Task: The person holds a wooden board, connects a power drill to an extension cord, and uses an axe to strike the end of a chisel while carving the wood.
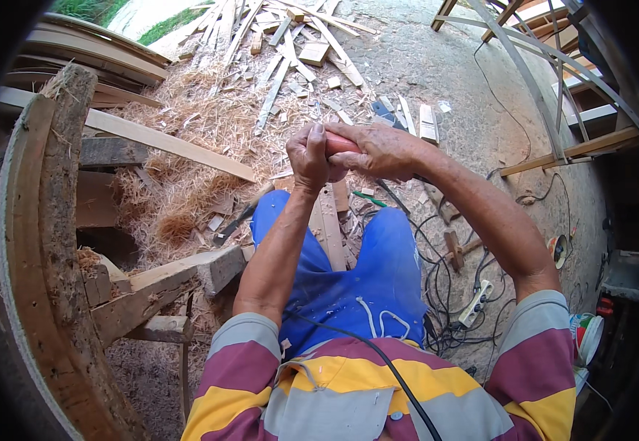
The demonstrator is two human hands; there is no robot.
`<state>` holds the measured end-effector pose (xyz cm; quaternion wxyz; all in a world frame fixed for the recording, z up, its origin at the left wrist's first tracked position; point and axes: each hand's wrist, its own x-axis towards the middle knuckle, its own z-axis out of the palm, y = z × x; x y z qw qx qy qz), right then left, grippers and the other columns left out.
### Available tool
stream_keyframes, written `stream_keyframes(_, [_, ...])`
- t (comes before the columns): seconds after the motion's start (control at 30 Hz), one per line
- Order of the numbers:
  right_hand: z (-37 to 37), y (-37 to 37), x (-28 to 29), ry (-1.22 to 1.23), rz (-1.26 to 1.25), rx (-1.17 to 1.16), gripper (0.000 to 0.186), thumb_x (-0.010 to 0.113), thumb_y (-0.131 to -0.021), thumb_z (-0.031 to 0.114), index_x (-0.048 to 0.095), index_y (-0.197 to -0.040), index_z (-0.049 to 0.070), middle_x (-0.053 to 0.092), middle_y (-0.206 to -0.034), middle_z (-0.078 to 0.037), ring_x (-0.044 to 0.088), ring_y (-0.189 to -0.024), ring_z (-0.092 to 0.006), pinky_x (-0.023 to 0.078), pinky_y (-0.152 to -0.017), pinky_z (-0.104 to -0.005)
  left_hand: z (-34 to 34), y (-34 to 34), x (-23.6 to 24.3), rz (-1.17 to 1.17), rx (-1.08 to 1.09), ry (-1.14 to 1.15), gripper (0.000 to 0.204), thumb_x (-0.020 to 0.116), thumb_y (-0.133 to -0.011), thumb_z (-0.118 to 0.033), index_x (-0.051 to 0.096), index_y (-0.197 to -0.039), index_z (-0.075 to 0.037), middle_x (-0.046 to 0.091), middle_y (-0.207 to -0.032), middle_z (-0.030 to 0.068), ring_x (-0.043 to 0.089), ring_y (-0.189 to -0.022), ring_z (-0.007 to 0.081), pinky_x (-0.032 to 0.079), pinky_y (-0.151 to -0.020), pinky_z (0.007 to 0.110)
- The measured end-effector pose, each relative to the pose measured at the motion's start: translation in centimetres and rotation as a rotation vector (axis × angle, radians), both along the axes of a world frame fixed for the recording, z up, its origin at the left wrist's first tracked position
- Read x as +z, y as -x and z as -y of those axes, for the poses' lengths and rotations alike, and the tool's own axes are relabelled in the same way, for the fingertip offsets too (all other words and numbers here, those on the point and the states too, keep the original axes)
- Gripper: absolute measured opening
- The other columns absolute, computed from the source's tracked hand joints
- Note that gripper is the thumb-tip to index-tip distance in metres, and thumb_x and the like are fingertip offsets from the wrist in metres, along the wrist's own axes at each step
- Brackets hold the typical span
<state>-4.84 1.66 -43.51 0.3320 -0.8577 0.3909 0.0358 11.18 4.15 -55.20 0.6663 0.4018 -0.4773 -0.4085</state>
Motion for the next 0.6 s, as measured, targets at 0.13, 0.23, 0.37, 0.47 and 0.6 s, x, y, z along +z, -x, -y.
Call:
stream_keyframes(0.13, [0.5, 0.4, -0.5, 0.006, 0.076, 0.054, 0.064, 0.054, -0.095, 0.049, 0.040, -0.148, 0.015, 0.068, -0.113, -0.024, 0.065, -0.104, -0.0445, 0.050, -0.092, -0.0524, -0.5, 0.4, 0.9, -0.052, -0.048, -0.042, 0.046, 0.045, -0.097, -0.031, 0.067, -0.075, 0.003, 0.070, -0.065, 0.0123, 0.062, -0.053, 0.0138, 0.053, -0.055, 0.029])
stream_keyframes(0.23, [-0.5, -0.3, 1.3, -0.085, 0.029, 0.004, 0.065, 0.053, -0.095, 0.050, 0.039, -0.148, 0.016, 0.068, -0.114, -0.024, 0.065, -0.104, -0.0445, 0.049, -0.092, -0.0530, -0.4, 0.1, 1.4, -0.075, -0.087, -0.049, 0.049, 0.043, -0.098, -0.028, 0.068, -0.072, 0.004, 0.070, -0.063, 0.0127, 0.062, -0.051, 0.0138, 0.053, -0.052, 0.029])
stream_keyframes(0.37, [-0.1, 0.0, 0.7, -0.050, 0.053, 0.009, 0.066, 0.053, -0.095, 0.051, 0.038, -0.149, 0.016, 0.068, -0.114, -0.024, 0.065, -0.104, -0.0447, 0.050, -0.091, -0.0527, -0.1, -0.1, 1.5, -0.042, -0.065, -0.041, 0.051, 0.042, -0.098, -0.029, 0.068, -0.069, 0.004, 0.070, -0.063, 0.0128, 0.062, -0.050, 0.0143, 0.054, -0.053, 0.029])
stream_keyframes(0.47, [-0.6, -0.3, 2.6, -0.085, 0.030, 0.003, 0.068, 0.053, -0.095, 0.052, 0.037, -0.150, 0.015, 0.068, -0.116, -0.025, 0.065, -0.106, -0.0451, 0.050, -0.092, -0.0520, 0.0, -0.1, 2.0, -0.036, -0.059, -0.037, 0.051, 0.043, -0.098, -0.029, 0.069, -0.069, 0.005, 0.070, -0.063, 0.0120, 0.062, -0.050, 0.0145, 0.054, -0.053, 0.030])
stream_keyframes(0.6, [-0.3, 0.4, 2.1, -0.017, 0.085, 0.009, 0.069, 0.053, -0.095, 0.051, 0.037, -0.151, 0.013, 0.067, -0.117, -0.025, 0.065, -0.108, -0.0446, 0.049, -0.095, -0.0504, -0.1, 0.3, 3.4, -0.086, -0.122, -0.066, 0.052, 0.043, -0.098, -0.030, 0.070, -0.071, 0.005, 0.070, -0.064, 0.0117, 0.063, -0.050, 0.0144, 0.055, -0.054, 0.030])
